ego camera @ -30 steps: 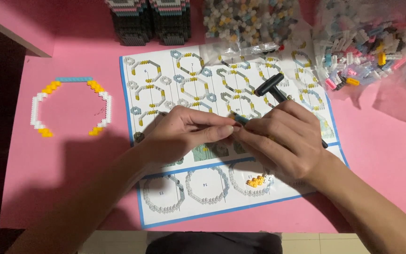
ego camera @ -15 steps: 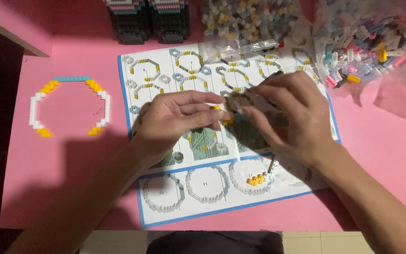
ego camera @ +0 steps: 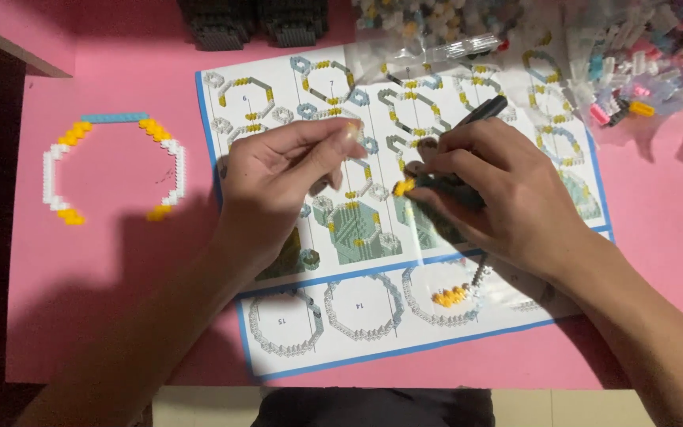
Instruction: Assembling a small building block model by following printed instructions on a desk.
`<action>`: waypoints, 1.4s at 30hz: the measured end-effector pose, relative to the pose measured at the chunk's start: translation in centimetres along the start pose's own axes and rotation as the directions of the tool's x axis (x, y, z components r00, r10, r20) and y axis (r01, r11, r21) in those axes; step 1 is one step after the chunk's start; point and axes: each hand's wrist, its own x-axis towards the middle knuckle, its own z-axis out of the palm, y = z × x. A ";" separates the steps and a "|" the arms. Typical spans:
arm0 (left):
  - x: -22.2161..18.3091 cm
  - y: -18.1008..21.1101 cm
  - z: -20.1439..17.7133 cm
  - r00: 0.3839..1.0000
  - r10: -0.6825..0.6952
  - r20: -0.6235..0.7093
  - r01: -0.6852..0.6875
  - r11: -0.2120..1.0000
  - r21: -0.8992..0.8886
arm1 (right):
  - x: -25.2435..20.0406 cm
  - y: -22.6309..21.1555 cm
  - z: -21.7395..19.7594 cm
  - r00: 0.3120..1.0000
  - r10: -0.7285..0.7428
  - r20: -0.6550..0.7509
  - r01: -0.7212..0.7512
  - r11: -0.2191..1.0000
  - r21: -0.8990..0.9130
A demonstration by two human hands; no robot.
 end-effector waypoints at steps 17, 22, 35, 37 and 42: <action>-0.8 1.0 1.4 0.901 -0.372 0.223 0.413 0.892 -0.181 | 0.2 -1.3 -2.1 0.741 0.486 0.464 -0.629 0.258 0.733; -0.6 1.5 1.5 0.863 -0.462 0.204 0.495 0.854 -0.158 | 0.2 -1.4 -1.5 0.738 0.497 0.457 -0.631 0.268 0.728; -0.8 0.7 1.3 0.892 -0.352 0.282 0.398 0.908 -0.127 | 0.3 -2.2 -1.4 0.786 0.464 0.408 -0.581 0.329 0.744; -0.7 1.1 1.5 0.883 -0.387 0.266 0.430 0.894 -0.126 | 0.3 -2.4 -1.4 0.768 0.486 0.417 -0.598 0.311 0.738; -1.4 0.6 1.5 0.947 -0.219 0.233 0.241 0.968 -0.072 | 0.6 -2.7 -0.8 0.863 0.443 0.244 -0.473 0.535 0.701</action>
